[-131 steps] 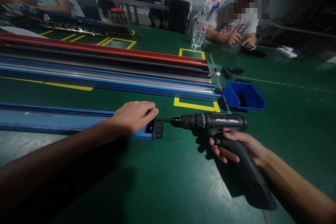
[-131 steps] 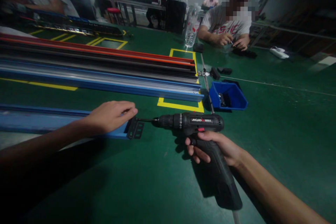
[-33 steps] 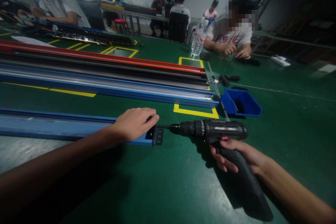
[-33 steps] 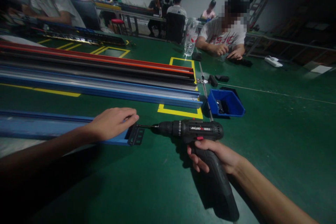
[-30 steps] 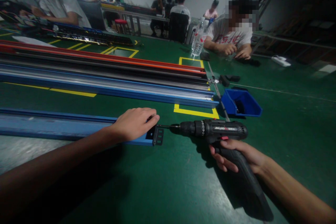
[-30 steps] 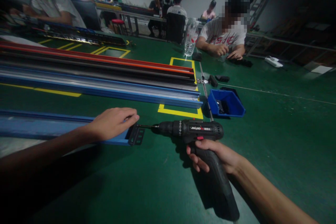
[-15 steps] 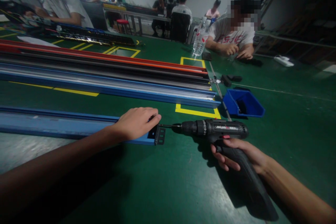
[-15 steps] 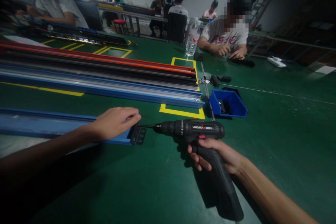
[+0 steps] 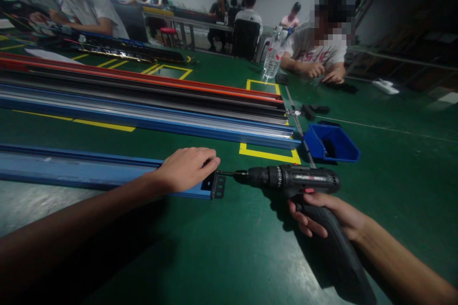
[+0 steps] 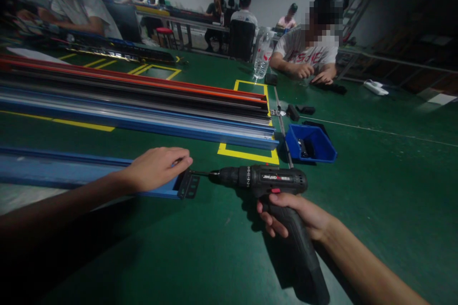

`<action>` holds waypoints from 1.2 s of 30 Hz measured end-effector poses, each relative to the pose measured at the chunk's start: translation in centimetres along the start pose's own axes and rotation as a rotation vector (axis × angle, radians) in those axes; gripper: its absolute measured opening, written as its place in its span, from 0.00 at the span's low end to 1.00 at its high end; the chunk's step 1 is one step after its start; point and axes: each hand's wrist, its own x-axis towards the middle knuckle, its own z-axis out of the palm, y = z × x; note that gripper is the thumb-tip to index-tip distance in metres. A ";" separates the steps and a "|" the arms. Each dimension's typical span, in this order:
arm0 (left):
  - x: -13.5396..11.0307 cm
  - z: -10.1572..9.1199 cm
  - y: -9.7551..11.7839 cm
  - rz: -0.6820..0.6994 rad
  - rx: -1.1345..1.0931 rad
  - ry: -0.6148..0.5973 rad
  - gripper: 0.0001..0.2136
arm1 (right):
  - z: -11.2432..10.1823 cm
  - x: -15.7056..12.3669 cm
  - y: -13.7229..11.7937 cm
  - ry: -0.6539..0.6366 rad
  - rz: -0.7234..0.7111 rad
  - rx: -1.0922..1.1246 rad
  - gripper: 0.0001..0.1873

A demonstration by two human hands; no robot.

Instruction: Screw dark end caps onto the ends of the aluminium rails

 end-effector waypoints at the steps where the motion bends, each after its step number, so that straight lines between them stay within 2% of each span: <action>1: 0.0 0.0 0.0 -0.001 0.001 -0.002 0.19 | 0.0 0.0 0.0 0.007 -0.001 -0.002 0.18; 5: 0.1 0.0 0.0 -0.004 0.004 -0.004 0.19 | 0.1 0.0 0.1 0.041 -0.002 -0.012 0.17; 13: 0.1 0.1 -0.2 -0.002 0.006 -0.002 0.20 | 0.3 0.1 0.1 0.003 -0.039 -0.007 0.16; 31: -0.1 -0.1 -0.2 0.019 0.012 0.002 0.20 | 0.9 0.2 0.1 0.065 -0.039 -0.065 0.20; 36: 0.0 0.1 -0.2 0.042 0.013 0.023 0.20 | 1.3 0.0 0.6 0.107 -0.132 -0.116 0.21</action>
